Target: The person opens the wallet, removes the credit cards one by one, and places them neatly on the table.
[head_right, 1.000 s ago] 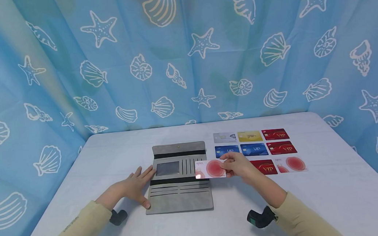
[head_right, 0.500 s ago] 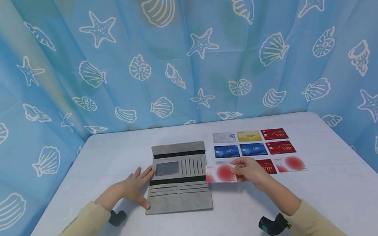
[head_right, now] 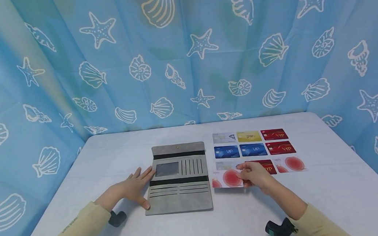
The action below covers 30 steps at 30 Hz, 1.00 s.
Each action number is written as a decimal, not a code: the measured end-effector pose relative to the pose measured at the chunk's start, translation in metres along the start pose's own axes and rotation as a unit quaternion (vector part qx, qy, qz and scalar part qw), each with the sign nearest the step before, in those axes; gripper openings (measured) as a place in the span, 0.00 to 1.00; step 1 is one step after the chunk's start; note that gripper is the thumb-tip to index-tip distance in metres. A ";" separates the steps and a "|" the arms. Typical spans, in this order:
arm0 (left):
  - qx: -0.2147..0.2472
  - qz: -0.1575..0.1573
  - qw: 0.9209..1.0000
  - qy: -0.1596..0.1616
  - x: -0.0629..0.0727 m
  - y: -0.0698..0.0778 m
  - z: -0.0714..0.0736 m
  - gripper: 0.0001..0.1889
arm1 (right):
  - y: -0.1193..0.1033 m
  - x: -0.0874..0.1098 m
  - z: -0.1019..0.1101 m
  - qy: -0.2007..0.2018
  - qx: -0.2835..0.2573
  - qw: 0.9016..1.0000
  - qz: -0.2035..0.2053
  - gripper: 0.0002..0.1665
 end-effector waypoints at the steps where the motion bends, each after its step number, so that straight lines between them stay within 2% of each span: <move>1: -0.001 0.000 1.000 0.000 0.000 0.000 0.000 0.63 | 0.001 0.000 0.001 0.001 0.001 1.000 -0.001 0.26; 12: 0.002 -0.003 1.000 0.003 -0.002 -0.001 -0.001 0.63 | 0.010 0.002 0.006 0.019 0.019 1.000 -0.015 0.25; 23: 0.003 -0.006 1.000 0.005 -0.001 -0.001 0.000 0.64 | 0.017 0.003 0.006 0.012 0.038 0.999 -0.012 0.23; 30: 0.001 -0.007 1.000 0.007 -0.001 -0.001 -0.001 0.64 | 0.016 0.005 0.007 0.030 0.079 0.996 -0.007 0.22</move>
Point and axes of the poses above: each hand's wrist, its own x-axis away from the middle knuckle, its own z-axis out of the back of the hand, y = z × x, the point moved 7 cm from there along -x, towards the middle knuckle, and after that the axes turned 8 degrees about -x, right-handed, at the moved point
